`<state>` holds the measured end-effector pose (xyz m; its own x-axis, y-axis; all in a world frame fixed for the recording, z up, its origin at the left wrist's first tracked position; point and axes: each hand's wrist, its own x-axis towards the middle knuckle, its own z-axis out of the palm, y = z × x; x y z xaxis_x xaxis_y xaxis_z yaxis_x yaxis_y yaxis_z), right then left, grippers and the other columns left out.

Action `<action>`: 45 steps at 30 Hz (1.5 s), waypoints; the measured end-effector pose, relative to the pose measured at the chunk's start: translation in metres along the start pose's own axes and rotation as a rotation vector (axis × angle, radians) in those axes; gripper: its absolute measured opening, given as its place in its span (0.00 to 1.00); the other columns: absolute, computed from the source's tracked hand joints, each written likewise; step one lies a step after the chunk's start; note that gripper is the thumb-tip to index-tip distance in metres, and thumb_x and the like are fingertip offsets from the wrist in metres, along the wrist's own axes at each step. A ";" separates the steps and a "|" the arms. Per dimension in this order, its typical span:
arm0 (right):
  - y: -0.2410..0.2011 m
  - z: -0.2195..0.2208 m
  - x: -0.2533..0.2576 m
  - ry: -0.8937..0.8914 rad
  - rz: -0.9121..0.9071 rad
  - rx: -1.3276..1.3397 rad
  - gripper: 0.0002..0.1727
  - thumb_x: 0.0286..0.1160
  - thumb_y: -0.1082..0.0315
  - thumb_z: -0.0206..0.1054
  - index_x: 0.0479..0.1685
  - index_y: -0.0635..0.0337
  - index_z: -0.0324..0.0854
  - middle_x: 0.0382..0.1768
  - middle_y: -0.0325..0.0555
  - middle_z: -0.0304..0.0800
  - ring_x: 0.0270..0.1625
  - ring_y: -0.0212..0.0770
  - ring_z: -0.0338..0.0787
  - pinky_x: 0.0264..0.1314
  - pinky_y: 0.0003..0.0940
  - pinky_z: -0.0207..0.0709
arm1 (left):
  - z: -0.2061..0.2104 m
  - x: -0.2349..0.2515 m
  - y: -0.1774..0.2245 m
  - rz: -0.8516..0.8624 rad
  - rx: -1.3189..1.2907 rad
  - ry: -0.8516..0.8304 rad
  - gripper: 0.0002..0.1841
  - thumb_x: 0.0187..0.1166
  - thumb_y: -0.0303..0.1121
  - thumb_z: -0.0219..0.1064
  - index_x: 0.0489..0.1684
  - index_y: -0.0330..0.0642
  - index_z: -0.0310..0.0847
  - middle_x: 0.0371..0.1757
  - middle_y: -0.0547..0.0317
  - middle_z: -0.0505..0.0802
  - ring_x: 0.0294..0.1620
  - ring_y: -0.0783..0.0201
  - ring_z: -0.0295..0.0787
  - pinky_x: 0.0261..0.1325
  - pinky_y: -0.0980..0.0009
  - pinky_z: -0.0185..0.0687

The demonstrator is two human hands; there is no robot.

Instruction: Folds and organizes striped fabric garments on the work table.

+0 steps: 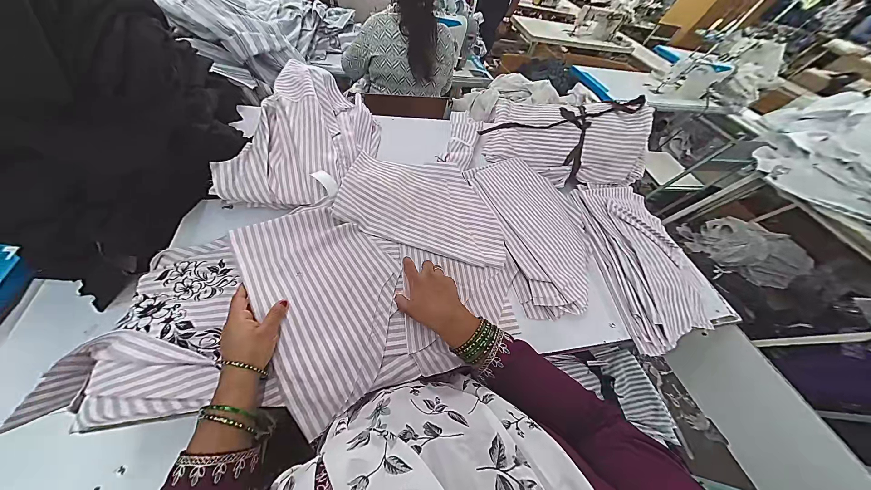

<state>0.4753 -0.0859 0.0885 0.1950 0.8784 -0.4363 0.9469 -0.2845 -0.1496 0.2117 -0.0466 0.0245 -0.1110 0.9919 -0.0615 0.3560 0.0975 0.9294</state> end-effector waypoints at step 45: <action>0.202 -0.008 -0.015 0.393 -0.492 0.243 0.18 0.80 0.62 0.65 0.60 0.64 0.89 0.67 0.62 0.88 0.72 0.63 0.84 0.76 0.65 0.68 | 0.015 -0.002 0.005 0.007 0.305 0.169 0.35 0.82 0.30 0.66 0.89 0.29 0.58 0.77 0.24 0.79 0.81 0.34 0.74 0.83 0.38 0.61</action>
<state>0.6657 -0.1539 0.0722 -0.1222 0.9891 0.0823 0.8738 0.1466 -0.4637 0.2280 -0.0466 0.0235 -0.2505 0.9677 0.0287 0.6150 0.1362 0.7767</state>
